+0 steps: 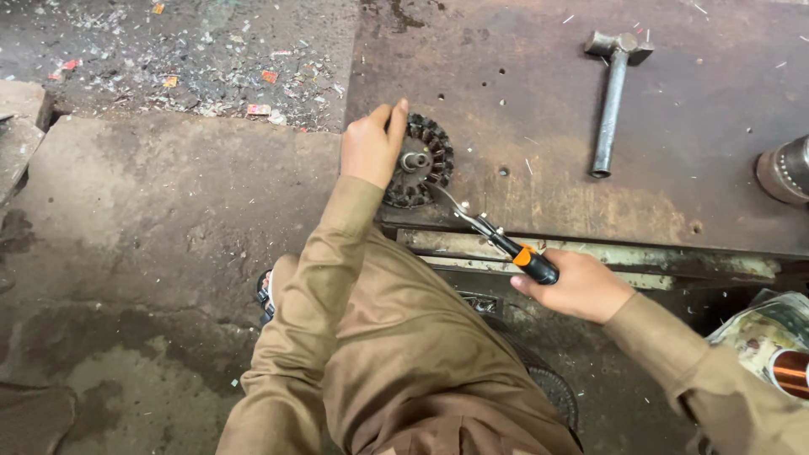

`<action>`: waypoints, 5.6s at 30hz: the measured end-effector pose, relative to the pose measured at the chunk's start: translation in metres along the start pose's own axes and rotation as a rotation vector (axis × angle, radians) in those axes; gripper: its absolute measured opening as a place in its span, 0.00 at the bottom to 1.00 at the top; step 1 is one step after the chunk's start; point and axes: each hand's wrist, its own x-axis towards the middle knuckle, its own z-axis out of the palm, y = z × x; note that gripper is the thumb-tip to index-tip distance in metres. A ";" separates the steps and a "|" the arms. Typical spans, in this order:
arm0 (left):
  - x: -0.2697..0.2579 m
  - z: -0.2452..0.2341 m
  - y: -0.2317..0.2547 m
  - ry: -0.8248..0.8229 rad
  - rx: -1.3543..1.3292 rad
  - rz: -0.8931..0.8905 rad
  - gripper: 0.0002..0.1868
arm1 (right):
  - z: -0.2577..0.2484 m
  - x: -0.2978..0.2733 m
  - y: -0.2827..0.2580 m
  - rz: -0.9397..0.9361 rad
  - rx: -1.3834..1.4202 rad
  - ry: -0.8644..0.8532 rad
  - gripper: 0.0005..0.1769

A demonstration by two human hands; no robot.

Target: The person uses pliers to pull and adjust copper windings on a motor stator placed on a metal workbench. The person repeatedly repositions the stator and uses the pliers to manipulate individual windings around the core.

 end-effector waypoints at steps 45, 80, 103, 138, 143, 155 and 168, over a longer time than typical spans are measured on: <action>-0.003 -0.004 0.000 0.022 -0.009 0.041 0.22 | -0.019 -0.006 -0.016 -0.048 -0.042 0.000 0.35; -0.002 -0.002 -0.006 0.057 0.007 -0.026 0.23 | 0.103 0.007 0.022 -0.104 0.774 -0.112 0.24; -0.002 -0.006 0.005 0.040 0.051 -0.095 0.23 | 0.047 0.016 -0.006 0.121 1.014 -0.659 0.27; -0.219 0.043 0.061 -0.524 -1.536 -0.967 0.13 | 0.046 -0.043 -0.050 0.208 1.344 -0.600 0.52; -0.218 0.031 0.068 -0.445 -1.567 -1.014 0.13 | 0.074 -0.039 -0.067 0.058 1.291 -0.445 0.49; -0.227 0.028 0.036 -0.482 -1.467 -0.951 0.08 | 0.118 -0.032 -0.083 0.052 1.384 -0.322 0.45; -0.212 0.043 0.073 -0.428 -1.451 -0.984 0.10 | 0.051 -0.052 -0.058 0.251 1.320 -0.511 0.51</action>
